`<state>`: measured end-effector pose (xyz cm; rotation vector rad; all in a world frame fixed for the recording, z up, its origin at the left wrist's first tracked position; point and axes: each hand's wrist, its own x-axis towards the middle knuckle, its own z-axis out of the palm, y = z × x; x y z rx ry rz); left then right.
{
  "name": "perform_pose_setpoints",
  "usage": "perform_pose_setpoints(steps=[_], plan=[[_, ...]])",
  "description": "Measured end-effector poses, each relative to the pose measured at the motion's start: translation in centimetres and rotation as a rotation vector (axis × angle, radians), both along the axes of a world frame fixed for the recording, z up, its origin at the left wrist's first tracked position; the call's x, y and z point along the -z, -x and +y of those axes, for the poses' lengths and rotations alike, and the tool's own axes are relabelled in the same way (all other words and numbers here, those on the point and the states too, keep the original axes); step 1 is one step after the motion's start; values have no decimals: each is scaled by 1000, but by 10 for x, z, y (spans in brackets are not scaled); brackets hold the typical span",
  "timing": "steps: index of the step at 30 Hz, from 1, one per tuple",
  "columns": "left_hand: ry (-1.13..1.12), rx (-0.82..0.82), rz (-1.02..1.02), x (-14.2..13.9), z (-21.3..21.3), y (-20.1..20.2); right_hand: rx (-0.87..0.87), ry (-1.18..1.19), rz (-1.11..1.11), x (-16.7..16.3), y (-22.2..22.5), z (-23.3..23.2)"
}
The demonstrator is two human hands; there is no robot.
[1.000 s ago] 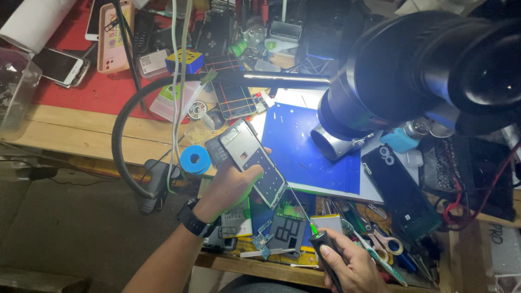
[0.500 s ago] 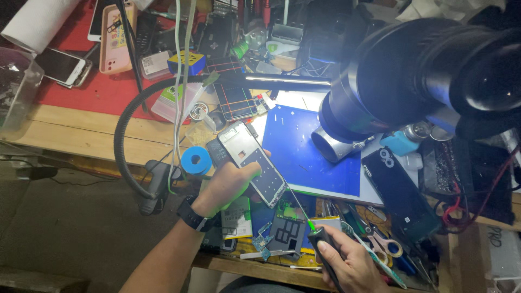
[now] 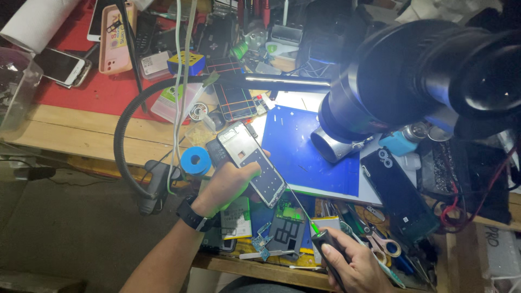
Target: The person removes a black film from a smartphone back panel, then uses a green laser pointer to inspect the internal components and adhesive areas of the device. The phone remains open on the workbench throughout the clip.
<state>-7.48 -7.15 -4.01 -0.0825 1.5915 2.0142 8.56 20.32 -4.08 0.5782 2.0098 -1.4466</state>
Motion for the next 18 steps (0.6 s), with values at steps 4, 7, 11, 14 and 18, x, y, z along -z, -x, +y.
perform_pose_setpoints(steps=[4,7,11,14,18], plan=[[11,-2,-19,-3,1,0,-6,-23,-57,-1,-1,0],[26,5,-25,-5,1,1,18,15,-66,0,0,-1],[10,14,-1,-5,1,0,-2,19,-31,1,1,-1],[50,0,-23,-5,0,0,-10,47,-6,1,2,-1],[25,9,-12,-4,1,1,-12,40,9,0,1,-1]])
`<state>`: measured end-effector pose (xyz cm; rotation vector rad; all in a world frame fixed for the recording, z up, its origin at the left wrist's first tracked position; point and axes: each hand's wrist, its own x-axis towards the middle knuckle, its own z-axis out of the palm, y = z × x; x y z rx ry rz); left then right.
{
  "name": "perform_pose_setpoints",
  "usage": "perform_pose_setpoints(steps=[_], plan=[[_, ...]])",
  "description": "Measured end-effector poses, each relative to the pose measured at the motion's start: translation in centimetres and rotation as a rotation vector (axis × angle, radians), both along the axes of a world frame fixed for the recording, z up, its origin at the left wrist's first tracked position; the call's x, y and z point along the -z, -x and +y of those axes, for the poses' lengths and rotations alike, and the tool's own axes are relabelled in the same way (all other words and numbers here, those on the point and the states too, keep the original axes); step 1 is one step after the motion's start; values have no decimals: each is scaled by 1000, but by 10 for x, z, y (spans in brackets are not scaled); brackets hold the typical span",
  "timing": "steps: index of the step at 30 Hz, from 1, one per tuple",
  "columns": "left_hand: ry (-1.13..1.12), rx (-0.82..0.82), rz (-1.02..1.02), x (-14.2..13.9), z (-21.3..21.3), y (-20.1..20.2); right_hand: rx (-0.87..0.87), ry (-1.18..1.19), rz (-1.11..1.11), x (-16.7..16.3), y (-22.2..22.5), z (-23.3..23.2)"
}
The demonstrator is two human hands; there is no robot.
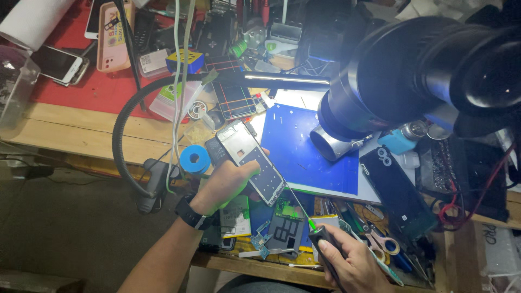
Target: The person removes a black film from a smartphone back panel, then uses a green laser pointer to inspect the internal components and adhesive areas of the device. The phone remains open on the workbench throughout the clip.
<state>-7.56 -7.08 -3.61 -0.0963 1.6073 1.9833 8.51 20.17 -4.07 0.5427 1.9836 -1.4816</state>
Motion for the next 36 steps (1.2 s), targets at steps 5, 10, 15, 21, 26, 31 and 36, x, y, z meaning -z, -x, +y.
perform_pose_setpoints(steps=[5,10,15,21,26,31,36], plan=[[15,-1,3,1,0,0,-5,-35,15,-5,3,-4],[4,12,-6,3,-1,2,-29,-101,-92,-11,11,-5],[-37,18,19,5,-2,2,-49,-81,13,-11,13,-5],[-10,20,-11,1,-1,2,-88,-90,57,-10,15,-2],[-9,23,-40,0,-2,3,-87,-173,74,-14,17,-5],[-35,28,-5,2,-3,4,-38,-195,44,-21,22,-12],[-8,32,-16,1,-3,5,-69,-223,43,-30,29,-19]])
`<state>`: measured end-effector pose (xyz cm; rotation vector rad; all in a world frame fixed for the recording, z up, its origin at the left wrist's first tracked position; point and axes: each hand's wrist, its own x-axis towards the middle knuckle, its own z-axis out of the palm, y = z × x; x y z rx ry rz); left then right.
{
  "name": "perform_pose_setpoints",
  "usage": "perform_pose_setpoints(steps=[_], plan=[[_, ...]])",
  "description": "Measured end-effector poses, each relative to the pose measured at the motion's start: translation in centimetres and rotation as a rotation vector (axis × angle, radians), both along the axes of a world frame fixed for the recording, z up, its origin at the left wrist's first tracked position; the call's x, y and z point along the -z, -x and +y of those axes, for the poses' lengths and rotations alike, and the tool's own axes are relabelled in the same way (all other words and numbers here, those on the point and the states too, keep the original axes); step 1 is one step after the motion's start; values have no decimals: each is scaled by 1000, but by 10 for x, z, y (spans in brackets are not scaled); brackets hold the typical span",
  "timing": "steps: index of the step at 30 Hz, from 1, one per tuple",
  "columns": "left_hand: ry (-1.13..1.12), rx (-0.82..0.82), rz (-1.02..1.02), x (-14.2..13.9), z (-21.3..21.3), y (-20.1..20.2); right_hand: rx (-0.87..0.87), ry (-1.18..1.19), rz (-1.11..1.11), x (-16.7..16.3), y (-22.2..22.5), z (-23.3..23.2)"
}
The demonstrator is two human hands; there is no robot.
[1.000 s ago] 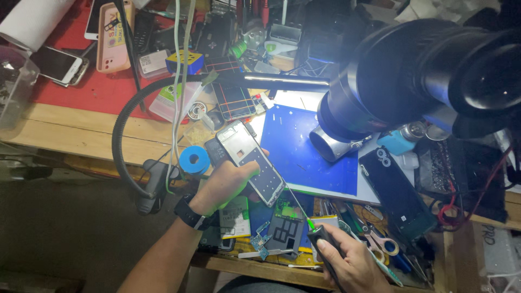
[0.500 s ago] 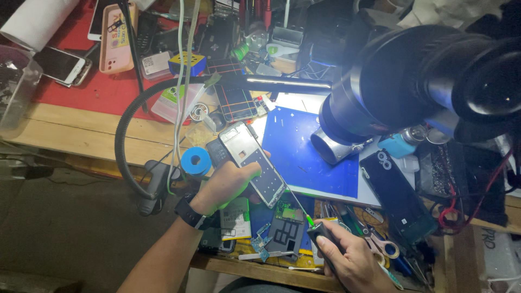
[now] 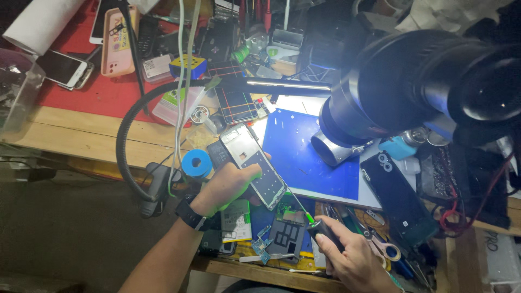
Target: The person removes a black film from a smartphone back panel, then uses a green laser pointer to inspect the internal components and adhesive areas of the device. The phone remains open on the workbench throughout the clip.
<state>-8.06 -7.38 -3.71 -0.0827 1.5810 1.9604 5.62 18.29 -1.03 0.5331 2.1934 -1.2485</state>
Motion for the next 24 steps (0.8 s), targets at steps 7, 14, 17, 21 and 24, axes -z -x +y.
perform_pose_setpoints(steps=[7,14,17,21,24], plan=[[31,2,-21,-3,1,-1,-52,-50,27,-8,9,-8],[-19,-1,-7,2,-1,-2,-82,-61,94,-11,17,-13],[-32,-1,19,4,-1,-3,-77,-78,86,-13,19,-14],[-24,-19,-10,3,0,-3,-84,-21,162,-13,24,-21],[-3,-18,0,1,0,-4,-78,-59,118,-17,25,-22]])
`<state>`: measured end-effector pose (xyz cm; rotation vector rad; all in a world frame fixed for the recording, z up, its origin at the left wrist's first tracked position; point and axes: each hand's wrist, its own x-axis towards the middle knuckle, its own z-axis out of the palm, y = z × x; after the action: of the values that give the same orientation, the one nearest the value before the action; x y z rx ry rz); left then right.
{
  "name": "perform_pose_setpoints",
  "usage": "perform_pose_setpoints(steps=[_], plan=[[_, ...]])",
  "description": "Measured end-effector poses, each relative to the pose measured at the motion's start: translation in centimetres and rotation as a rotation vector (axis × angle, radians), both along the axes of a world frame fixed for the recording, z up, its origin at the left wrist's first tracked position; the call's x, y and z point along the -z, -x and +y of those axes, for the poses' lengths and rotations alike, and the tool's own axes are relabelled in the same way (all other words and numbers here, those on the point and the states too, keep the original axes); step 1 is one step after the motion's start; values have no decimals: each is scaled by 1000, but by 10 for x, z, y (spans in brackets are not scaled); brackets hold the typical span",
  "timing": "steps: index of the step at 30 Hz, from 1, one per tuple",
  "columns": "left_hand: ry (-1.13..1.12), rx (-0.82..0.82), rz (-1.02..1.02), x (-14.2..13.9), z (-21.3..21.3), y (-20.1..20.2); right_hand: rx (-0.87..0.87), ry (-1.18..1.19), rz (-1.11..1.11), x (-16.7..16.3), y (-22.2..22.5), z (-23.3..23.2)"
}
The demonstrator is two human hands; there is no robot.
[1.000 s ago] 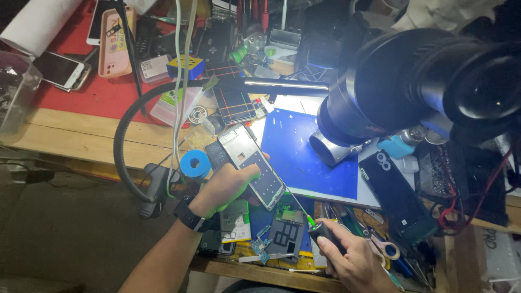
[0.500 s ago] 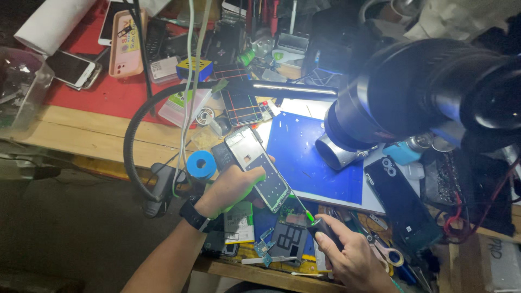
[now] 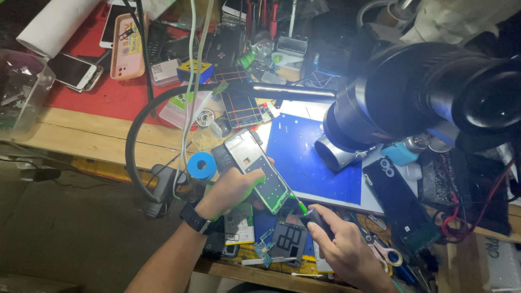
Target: The person removes a black film from a smartphone back panel, then uses a green laser pointer to inspect the internal components and adhesive areas of the device. The phone remains open on the workbench throughout the clip.
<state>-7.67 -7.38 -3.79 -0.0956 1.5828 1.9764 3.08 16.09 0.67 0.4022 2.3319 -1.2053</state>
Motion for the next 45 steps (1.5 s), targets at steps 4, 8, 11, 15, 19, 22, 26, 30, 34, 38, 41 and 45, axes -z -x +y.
perform_pose_setpoints(steps=[4,8,11,15,19,22,26,30,34,38,41,45], plan=[[1,1,7,0,-1,0,-49,-46,34,-10,3,-2],[-39,-26,31,4,1,0,-88,-32,130,-17,11,-13],[-8,-41,42,7,3,-2,-74,-51,92,-23,9,-12],[-47,-57,129,8,6,-13,-92,-49,149,-23,-5,-4],[-64,-28,66,8,9,-34,-93,-75,192,-16,-21,3],[-126,16,16,8,14,-48,-92,-47,230,-12,-31,9],[-185,41,-40,16,23,-59,-73,-61,122,-8,-38,13],[-220,43,0,29,27,-60,-100,-52,191,-3,-41,17],[-217,49,131,38,27,-59,-161,8,311,1,-45,26],[-224,12,101,36,26,-58,-89,-101,143,13,-39,20],[-241,10,21,31,26,-56,-112,-117,166,23,-33,17],[-245,0,43,27,27,-56,-125,-145,171,31,-37,29]])
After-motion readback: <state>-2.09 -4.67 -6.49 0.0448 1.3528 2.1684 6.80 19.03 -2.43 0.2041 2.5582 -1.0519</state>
